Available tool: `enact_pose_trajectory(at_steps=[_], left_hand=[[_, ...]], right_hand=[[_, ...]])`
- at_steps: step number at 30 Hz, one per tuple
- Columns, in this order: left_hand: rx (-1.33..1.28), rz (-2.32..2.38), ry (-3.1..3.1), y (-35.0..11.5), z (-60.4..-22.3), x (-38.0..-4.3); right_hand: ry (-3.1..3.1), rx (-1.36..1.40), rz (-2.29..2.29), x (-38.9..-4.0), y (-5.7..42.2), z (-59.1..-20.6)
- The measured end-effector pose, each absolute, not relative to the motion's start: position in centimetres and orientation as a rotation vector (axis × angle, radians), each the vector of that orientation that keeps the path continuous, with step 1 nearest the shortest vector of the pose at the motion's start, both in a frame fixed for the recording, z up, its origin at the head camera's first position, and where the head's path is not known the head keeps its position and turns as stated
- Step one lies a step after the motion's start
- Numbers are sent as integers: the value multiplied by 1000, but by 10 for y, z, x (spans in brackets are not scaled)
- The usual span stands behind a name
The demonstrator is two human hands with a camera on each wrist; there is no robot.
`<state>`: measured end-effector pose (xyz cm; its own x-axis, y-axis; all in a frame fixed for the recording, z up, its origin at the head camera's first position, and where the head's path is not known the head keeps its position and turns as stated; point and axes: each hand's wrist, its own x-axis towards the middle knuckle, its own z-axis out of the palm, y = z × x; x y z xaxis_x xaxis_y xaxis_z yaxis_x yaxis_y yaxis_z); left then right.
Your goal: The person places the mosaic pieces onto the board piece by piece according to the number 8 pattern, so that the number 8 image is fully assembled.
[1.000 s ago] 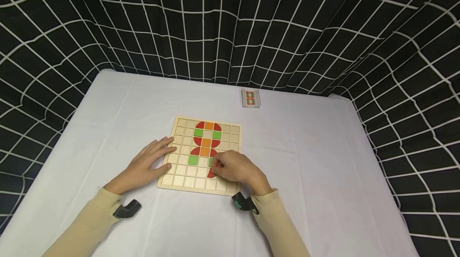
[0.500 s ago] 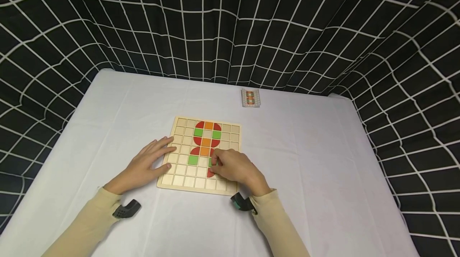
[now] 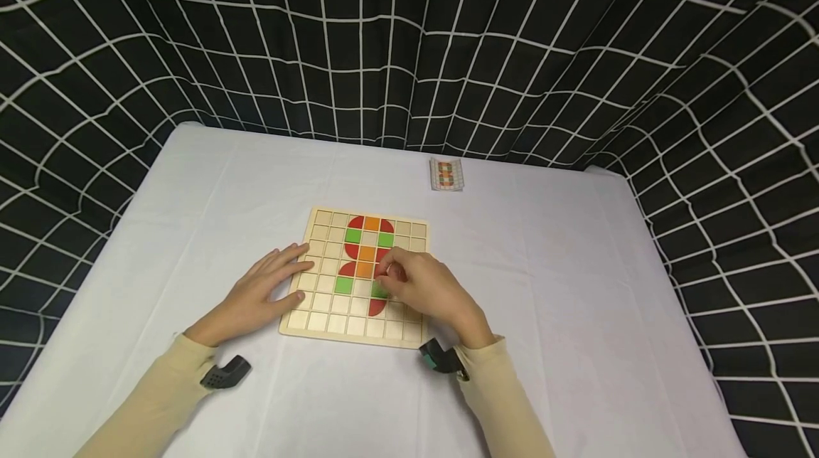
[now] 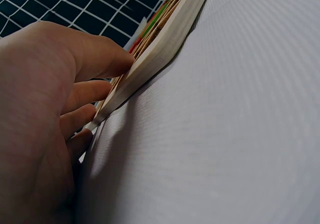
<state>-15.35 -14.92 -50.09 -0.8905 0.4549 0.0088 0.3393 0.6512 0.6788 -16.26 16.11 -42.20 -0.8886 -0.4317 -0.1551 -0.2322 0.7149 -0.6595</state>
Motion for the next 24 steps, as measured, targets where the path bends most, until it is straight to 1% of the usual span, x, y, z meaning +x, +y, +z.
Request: enact_pose_trajectory(at_steps=[10,18,24], left_hand=[[652,1059,2709,-150,-503,-154],[657,1070,2704,-150,-502,-154],[657,1075,2701,-149,-504,-154]], right_hand=[[2608,-412,-969,-162,191,-400],[2621,-452,-879,-161,211,-395],[2659,-323,-785,-163,217,-396]])
